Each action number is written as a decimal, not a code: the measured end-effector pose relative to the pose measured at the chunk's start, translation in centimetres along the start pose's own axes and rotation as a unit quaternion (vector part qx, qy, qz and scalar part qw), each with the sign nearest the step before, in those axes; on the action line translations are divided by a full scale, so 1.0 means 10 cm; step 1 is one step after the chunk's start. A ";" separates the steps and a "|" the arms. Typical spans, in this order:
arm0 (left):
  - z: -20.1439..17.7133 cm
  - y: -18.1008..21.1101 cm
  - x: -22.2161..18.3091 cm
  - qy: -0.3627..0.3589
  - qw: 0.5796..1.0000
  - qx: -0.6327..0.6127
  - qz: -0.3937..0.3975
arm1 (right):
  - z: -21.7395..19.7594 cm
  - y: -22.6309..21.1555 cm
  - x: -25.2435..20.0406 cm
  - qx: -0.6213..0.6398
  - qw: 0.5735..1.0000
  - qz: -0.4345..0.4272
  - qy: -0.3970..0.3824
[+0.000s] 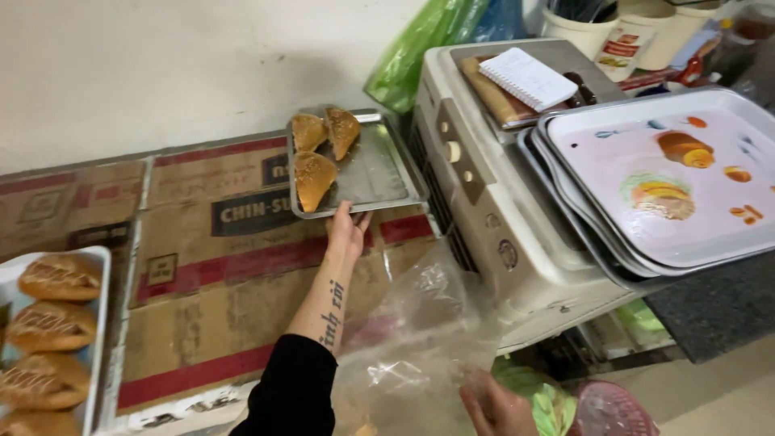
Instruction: Cleaning a sink area and organizing trays of bread and burgers in a bakery
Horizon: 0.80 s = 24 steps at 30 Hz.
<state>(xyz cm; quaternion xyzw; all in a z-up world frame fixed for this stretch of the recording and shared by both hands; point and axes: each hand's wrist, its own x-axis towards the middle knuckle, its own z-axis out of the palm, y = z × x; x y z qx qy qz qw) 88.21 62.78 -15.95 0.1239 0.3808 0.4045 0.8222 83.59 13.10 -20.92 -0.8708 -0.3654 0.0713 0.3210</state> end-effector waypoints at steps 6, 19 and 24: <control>-0.14 0.01 -0.14 -0.046 0.968 0.238 -0.067 | -0.08 -0.21 0.15 0.005 0.999 -0.010 -0.034; -2.73 2.48 -2.42 0.048 0.772 0.428 0.468 | 0.27 -0.77 0.79 0.154 0.988 -0.022 0.012; -4.80 3.03 -2.93 0.341 0.659 0.275 0.611 | 0.35 -0.76 0.99 0.150 0.985 -0.064 0.048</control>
